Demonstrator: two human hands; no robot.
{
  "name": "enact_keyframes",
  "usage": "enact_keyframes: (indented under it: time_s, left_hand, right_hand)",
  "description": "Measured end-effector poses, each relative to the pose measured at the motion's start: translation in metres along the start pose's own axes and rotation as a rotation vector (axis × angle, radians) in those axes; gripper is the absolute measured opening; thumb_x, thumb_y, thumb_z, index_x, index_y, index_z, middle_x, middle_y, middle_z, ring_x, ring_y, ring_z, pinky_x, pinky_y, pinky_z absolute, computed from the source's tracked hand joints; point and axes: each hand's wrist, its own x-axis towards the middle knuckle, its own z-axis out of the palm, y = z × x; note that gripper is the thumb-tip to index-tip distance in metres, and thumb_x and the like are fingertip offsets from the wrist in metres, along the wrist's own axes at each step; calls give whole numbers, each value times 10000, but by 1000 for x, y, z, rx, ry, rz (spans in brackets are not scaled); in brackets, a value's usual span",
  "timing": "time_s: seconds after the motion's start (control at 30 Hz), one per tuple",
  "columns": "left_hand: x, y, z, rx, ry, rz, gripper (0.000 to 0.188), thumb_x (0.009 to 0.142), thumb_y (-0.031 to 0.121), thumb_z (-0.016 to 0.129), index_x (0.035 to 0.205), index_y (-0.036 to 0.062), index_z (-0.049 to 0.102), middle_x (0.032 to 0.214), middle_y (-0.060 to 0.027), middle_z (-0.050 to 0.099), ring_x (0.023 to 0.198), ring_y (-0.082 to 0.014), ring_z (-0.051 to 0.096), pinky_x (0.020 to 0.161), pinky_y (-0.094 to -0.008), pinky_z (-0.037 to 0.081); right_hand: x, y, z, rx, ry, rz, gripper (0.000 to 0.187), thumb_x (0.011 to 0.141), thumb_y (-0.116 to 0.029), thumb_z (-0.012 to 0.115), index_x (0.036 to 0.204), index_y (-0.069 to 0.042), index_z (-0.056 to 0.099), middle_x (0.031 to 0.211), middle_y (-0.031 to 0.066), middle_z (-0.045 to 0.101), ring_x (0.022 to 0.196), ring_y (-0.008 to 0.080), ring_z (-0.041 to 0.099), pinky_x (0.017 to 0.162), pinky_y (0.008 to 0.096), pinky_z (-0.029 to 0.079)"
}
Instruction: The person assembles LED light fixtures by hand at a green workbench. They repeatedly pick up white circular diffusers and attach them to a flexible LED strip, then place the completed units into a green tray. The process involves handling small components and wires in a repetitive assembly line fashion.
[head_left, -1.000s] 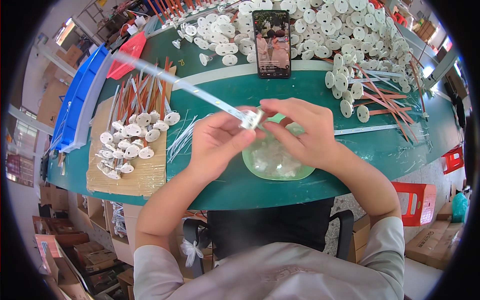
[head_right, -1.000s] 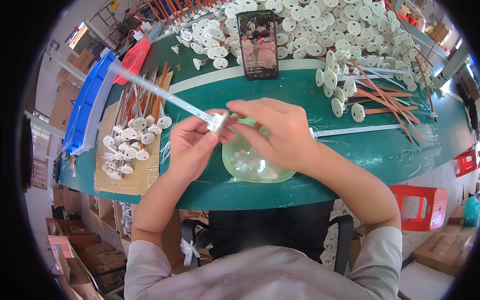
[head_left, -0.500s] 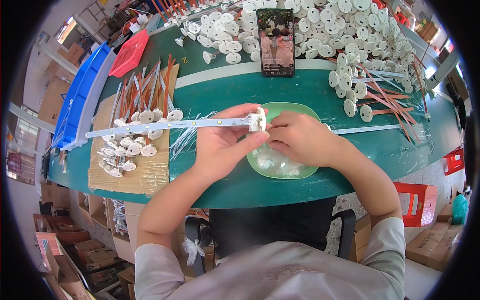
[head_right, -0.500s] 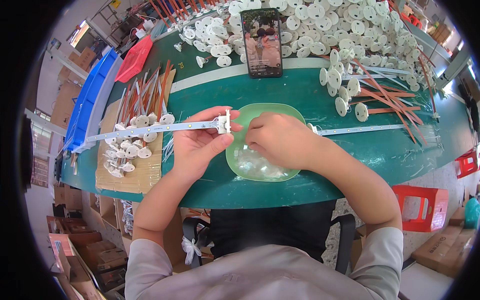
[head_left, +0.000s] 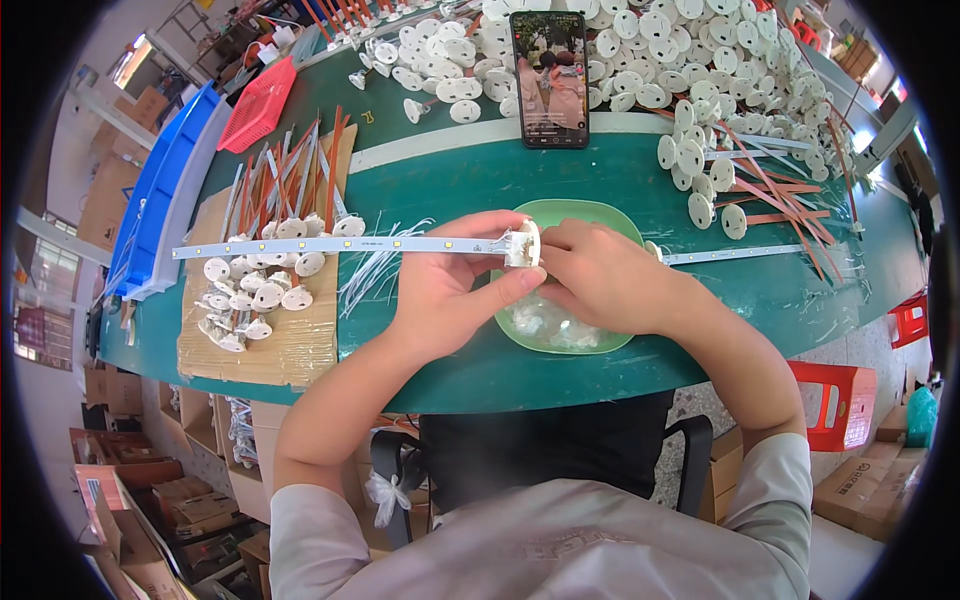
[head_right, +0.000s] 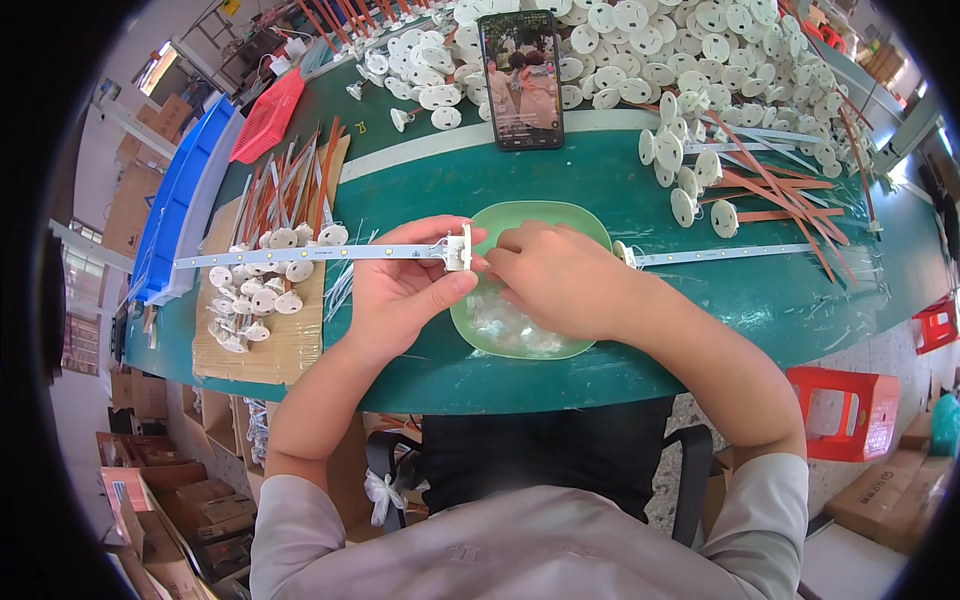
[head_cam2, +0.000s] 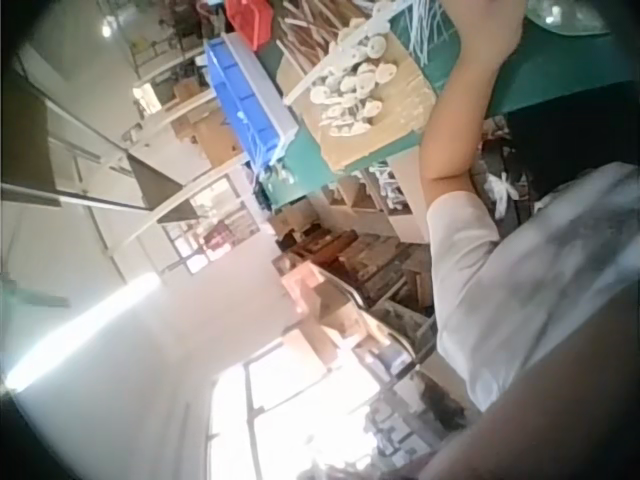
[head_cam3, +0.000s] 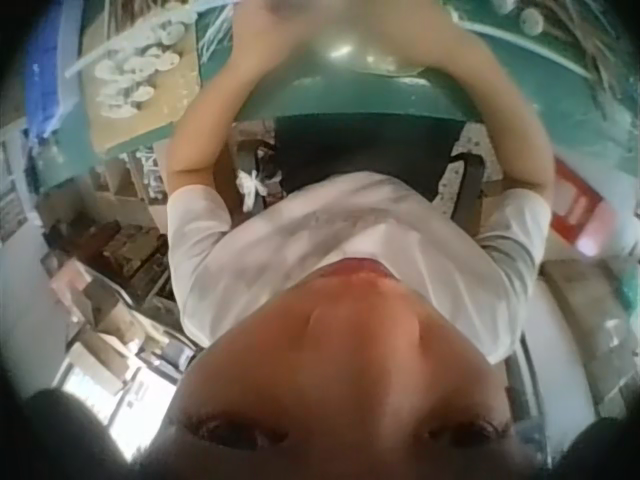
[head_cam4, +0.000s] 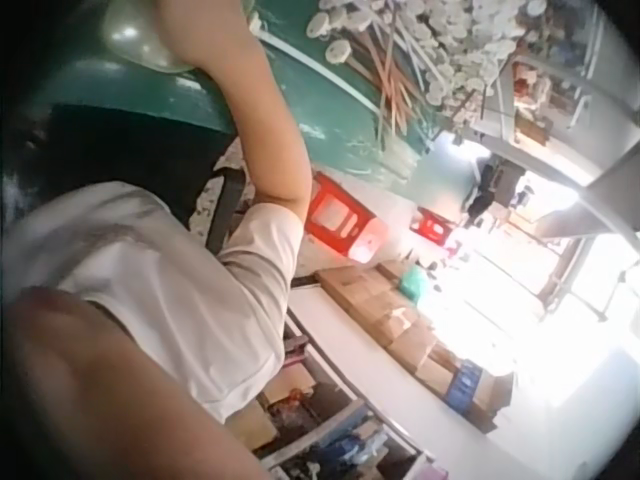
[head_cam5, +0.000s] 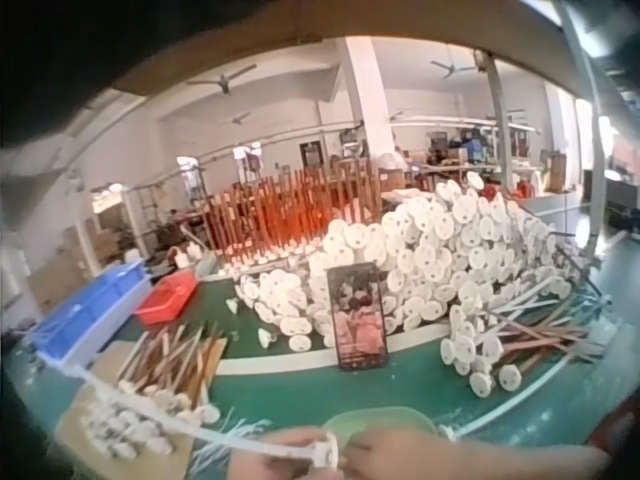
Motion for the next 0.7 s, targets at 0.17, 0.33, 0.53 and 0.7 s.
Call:
enact_keyframes:
  time_s: [0.17,0.33,0.53,0.7]
  left_hand:
    - [0,-1,1,15,-2,-10,465,879,-17,761,1311,-18,588,1226,-168,689,1016,-194,707,894,-334,575]
    - [1,0,0,28,-10,0,457,878,-17,763,1302,-16,592,1220,-164,691,1003,-191,707,896,-340,577]
    - [0,1,2,81,-12,-13,458,868,-9,775,1291,-16,599,1208,-161,694,1003,-191,708,898,-339,576]
    - [2,2,2,47,11,-18,462,848,31,812,1267,-8,621,1154,-113,698,993,-154,681,851,-314,564]
  right_hand:
    - [1,0,-2,-17,-109,-2,228,881,-146,679,1064,-13,714,919,144,677,909,337,680,818,452,555]
    - [-1,0,4,-43,-4,-23,238,902,-139,640,1096,-25,716,1013,142,669,998,321,658,866,438,546]
    - [-1,-1,1,-42,-49,-42,249,891,-120,646,1115,-33,714,1109,148,662,1040,321,647,888,440,543]
    - [-1,2,3,45,-24,-31,235,892,-108,644,1101,-21,705,1041,162,674,974,349,661,854,453,544]
